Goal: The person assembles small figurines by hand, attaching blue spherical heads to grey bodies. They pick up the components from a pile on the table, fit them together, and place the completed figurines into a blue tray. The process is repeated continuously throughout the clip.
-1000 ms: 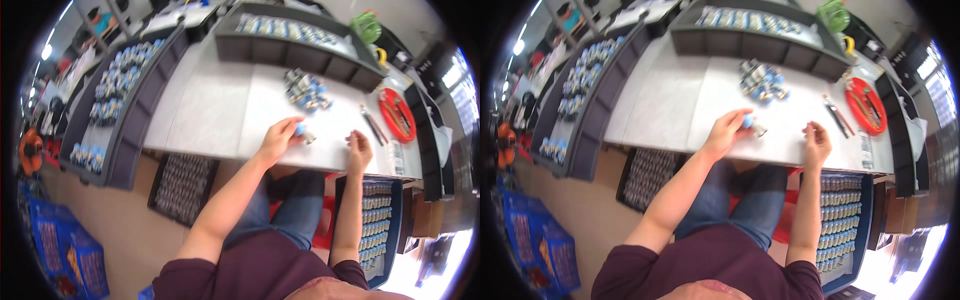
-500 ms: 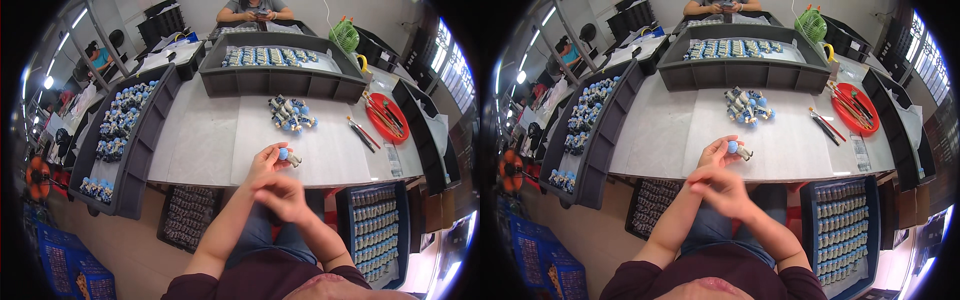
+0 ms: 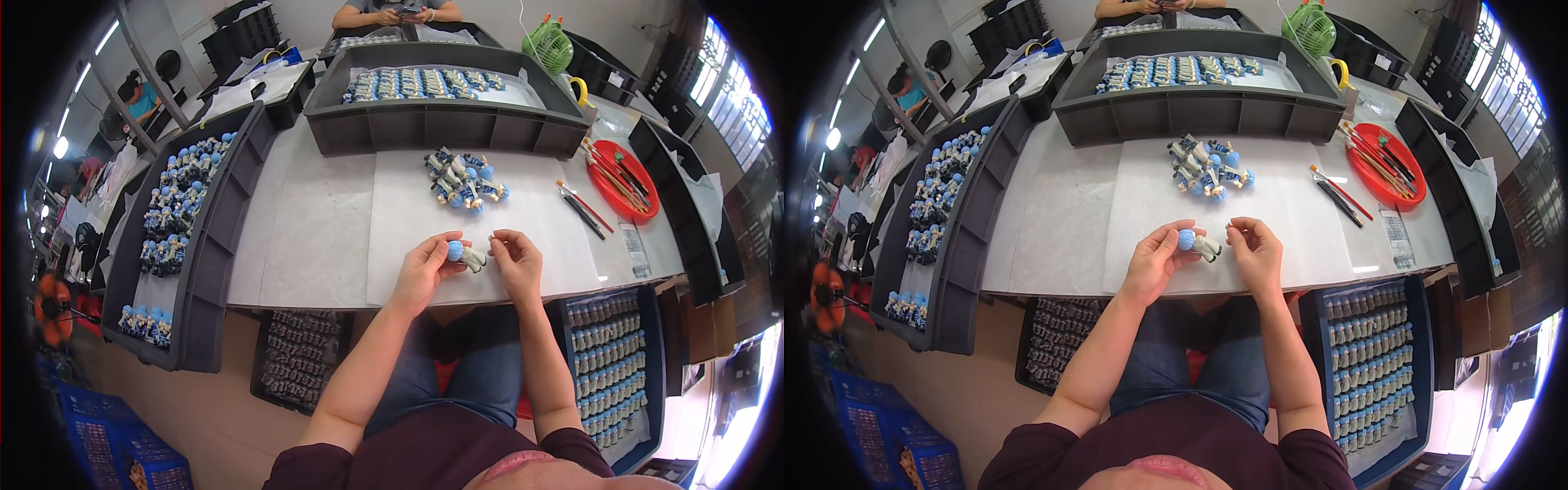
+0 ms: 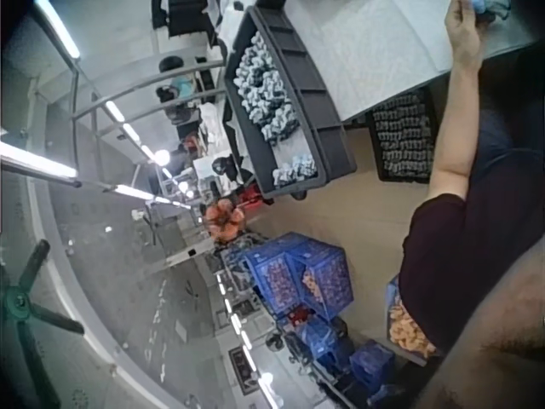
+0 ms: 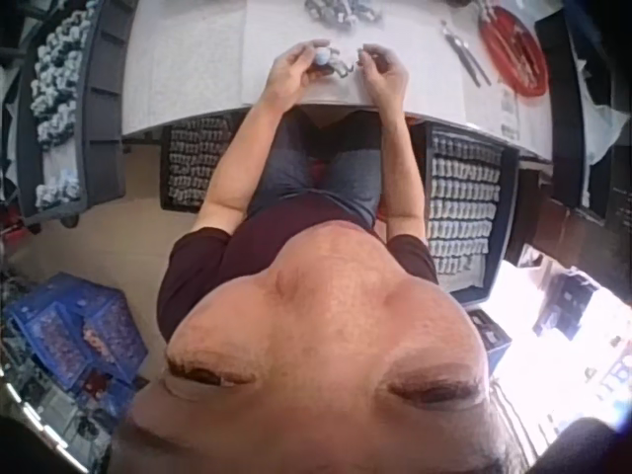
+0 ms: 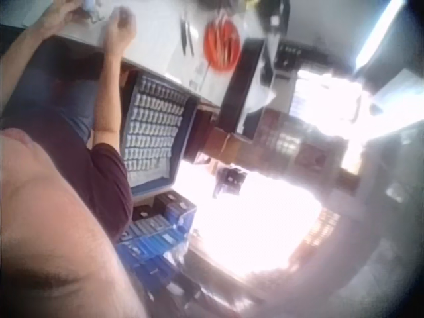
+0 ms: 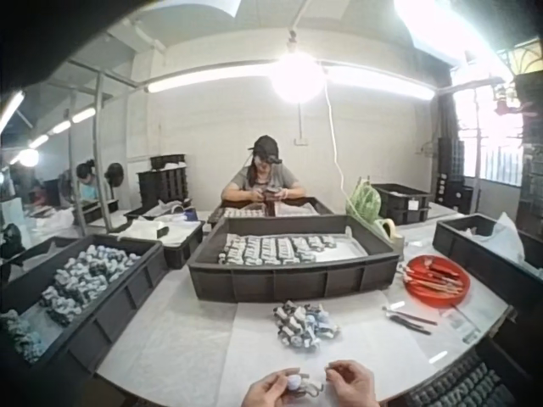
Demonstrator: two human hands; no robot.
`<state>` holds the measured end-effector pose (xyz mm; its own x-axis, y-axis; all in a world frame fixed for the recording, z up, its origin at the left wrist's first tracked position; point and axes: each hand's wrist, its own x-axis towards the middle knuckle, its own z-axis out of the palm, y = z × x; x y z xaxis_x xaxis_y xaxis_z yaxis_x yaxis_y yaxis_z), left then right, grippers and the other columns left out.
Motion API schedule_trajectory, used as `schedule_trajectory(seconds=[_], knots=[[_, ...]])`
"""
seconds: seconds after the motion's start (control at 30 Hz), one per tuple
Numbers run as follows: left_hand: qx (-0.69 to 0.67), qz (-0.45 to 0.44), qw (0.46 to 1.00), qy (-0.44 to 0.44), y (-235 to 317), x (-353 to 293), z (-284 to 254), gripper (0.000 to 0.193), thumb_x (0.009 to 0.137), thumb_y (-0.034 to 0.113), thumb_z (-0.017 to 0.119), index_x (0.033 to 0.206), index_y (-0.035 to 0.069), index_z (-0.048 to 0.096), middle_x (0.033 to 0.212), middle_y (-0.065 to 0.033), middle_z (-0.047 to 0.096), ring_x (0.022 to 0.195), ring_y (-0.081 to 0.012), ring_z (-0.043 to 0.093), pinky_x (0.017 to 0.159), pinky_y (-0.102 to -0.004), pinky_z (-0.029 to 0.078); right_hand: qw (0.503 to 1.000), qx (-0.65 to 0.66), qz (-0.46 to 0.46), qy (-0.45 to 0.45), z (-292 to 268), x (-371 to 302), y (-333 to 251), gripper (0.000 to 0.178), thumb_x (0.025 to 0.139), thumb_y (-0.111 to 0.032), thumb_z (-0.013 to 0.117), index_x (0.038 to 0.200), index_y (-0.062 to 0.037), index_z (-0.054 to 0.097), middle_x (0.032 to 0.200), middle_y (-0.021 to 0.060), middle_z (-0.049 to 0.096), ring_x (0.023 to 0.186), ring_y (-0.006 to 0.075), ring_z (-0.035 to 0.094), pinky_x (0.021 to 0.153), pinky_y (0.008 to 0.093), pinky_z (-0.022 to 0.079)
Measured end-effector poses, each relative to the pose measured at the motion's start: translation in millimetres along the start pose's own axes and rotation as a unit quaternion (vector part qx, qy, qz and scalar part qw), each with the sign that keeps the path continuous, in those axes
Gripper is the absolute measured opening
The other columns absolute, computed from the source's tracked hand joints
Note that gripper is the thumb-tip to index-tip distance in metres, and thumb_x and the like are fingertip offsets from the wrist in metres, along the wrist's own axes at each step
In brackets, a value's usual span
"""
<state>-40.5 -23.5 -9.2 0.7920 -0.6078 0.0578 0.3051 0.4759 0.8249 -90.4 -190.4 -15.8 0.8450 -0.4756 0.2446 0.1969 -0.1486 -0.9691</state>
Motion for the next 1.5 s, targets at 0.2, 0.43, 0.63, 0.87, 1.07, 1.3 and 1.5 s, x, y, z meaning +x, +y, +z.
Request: schedule_trajectory(seconds=[0.2,0.43,0.63,0.87,1.07,1.3,1.5], knots=[[0.008,-0.001,1.0,-0.009,1,-3,-2,0.032,0.095,0.021,0.039,0.116,0.0,0.05,0.11,-0.014,0.056,0.097,-0.0177,0.057,0.083,-0.0307,0.048,0.998,-0.041,-0.036,-0.021,2,-5,8,0.013,0.079,-0.001,0.062,0.092,0.0006,0.06,0.082,0.0057,0.063,0.075,0.0098,0.058,0.067,0.0224,0.046],[-0.006,-0.004,1.0,0.006,0,0,-2,0.032,0.095,0.021,0.039,0.116,-0.001,0.049,0.111,-0.0145,0.056,0.098,-0.018,0.056,0.085,-0.0312,0.047,0.999,0.025,-0.014,-0.015,-2,-4,3,0.017,0.077,0.005,0.061,0.094,0.0016,0.058,0.088,0.006,0.061,0.082,0.0115,0.058,0.073,0.023,0.046],[-0.041,-0.013,0.999,0.024,2,2,-4,0.032,0.093,0.018,0.043,0.119,-0.002,0.047,0.113,-0.0147,0.054,0.102,-0.0185,0.054,0.088,-0.031,0.046,0.999,0.028,-0.039,-0.008,-3,-3,8,0.019,0.076,0.008,0.06,0.094,0.0023,0.057,0.092,0.0066,0.058,0.085,0.0122,0.057,0.076,0.0235,0.046],[-0.013,-0.017,1.0,0.019,-3,2,-5,0.034,0.087,0.006,0.052,0.12,-0.001,0.047,0.115,-0.0151,0.054,0.104,-0.0179,0.053,0.089,-0.0297,0.045,1.0,0.029,0.006,0.01,-6,-2,1,0.011,0.079,0.002,0.059,0.09,0.0023,0.061,0.092,0.0069,0.059,0.081,0.011,0.057,0.072,0.0217,0.045],[0.008,-0.008,1.0,0.023,0,3,-1,0.031,0.09,0.01,0.049,0.119,0.0,0.048,0.114,-0.0159,0.055,0.1,-0.0187,0.056,0.086,-0.0294,0.047,0.918,0.352,0.178,0.041,-24,5,-4,0.022,0.086,-0.015,0.058,0.101,-0.0006,0.056,0.09,0.0076,0.061,0.079,0.0135,0.059,0.064,0.0213,0.047],[0.005,-0.003,1.0,0.022,-2,4,-1,0.034,0.09,0.016,0.05,0.12,0.0,0.048,0.112,-0.0166,0.056,0.098,-0.0204,0.058,0.086,-0.0309,0.048,0.888,0.413,0.196,0.039,-34,1,-4,0.018,0.085,-0.015,0.058,0.097,-0.002,0.056,0.089,0.007,0.06,0.078,0.0123,0.058,0.062,0.0188,0.047],[-0.004,-0.011,0.999,0.03,0,3,-1,0.034,0.09,0.018,0.05,0.118,0.0,0.048,0.11,-0.0165,0.056,0.097,-0.0215,0.058,0.085,-0.0339,0.049,0.946,0.299,0.124,0.026,-19,-14,-14,0.018,0.081,-0.008,0.063,0.096,-0.0008,0.059,0.092,0.0075,0.061,0.08,0.0149,0.058,0.073,0.0236,0.046]])
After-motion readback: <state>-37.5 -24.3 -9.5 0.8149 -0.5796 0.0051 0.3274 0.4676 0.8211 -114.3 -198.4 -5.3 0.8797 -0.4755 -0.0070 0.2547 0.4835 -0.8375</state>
